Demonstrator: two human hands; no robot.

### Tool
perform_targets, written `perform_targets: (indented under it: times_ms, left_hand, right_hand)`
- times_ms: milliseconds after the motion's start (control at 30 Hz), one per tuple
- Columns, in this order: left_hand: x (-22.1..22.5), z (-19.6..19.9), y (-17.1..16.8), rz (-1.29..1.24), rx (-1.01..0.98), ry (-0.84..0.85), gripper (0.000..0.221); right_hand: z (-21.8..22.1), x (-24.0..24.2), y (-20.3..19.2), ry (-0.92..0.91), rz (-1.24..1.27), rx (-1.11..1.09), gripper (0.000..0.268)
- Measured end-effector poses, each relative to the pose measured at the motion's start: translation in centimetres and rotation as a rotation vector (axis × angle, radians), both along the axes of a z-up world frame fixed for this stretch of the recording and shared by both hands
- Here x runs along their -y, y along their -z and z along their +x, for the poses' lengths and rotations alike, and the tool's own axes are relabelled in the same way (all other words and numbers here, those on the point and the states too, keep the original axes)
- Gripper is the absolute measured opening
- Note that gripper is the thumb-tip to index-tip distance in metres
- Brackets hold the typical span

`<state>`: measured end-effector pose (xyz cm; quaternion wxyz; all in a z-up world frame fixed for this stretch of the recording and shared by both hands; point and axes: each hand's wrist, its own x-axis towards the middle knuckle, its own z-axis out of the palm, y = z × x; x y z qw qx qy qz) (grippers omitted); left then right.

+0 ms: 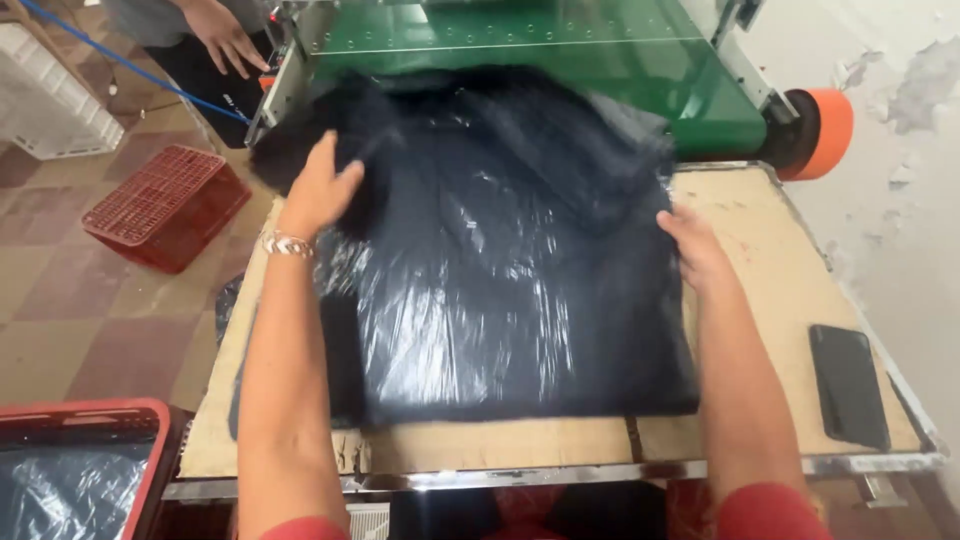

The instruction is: Folding large black plastic bags and stacking them into a red plastic crate at the end of a production line.

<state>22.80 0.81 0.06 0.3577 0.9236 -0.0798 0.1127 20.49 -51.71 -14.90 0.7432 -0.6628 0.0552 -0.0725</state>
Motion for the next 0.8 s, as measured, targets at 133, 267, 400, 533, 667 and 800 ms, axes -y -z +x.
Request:
perform_targets:
  times_ms: [133,267,400,533,667,800]
  left_hand:
    - [-4.7,-5.5,7.0,0.290,-0.239,-0.172,0.069]
    - [-8.6,-14.8,12.3,0.402,-0.560,-0.458,0.071]
    - [-10.9,-20.0,15.6,0.278,-0.672,-0.595,0.067]
    - [-12.6,-20.8,20.4,0.026,-0.288,-0.532,0.033]
    - [-12.3,-21.5,22.3,0.021,-0.035,-0.608,0.025]
    - [-12.5,-23.4,23.3,0.219,-0.080,-0.636,0.027]
  right_hand:
    - [-0.9,1.3,3.2,0.025,-0.227,-0.392,0.075]
    - [-9.5,0.7,1.8,-0.011,-0.402,-0.505,0.076]
    - [-16.6,-0.8,0.8,-0.031,-0.536,-0.647,0.066]
    - [-18.8,-1.8,3.8,0.064,-0.723,-0.410,0.074]
    - [-20.1,-3.0,3.8,0.245,-0.844,-0.175,0.065]
    - [-21.5,-3.8,3.2,0.257,-0.921,-0.131,0.055]
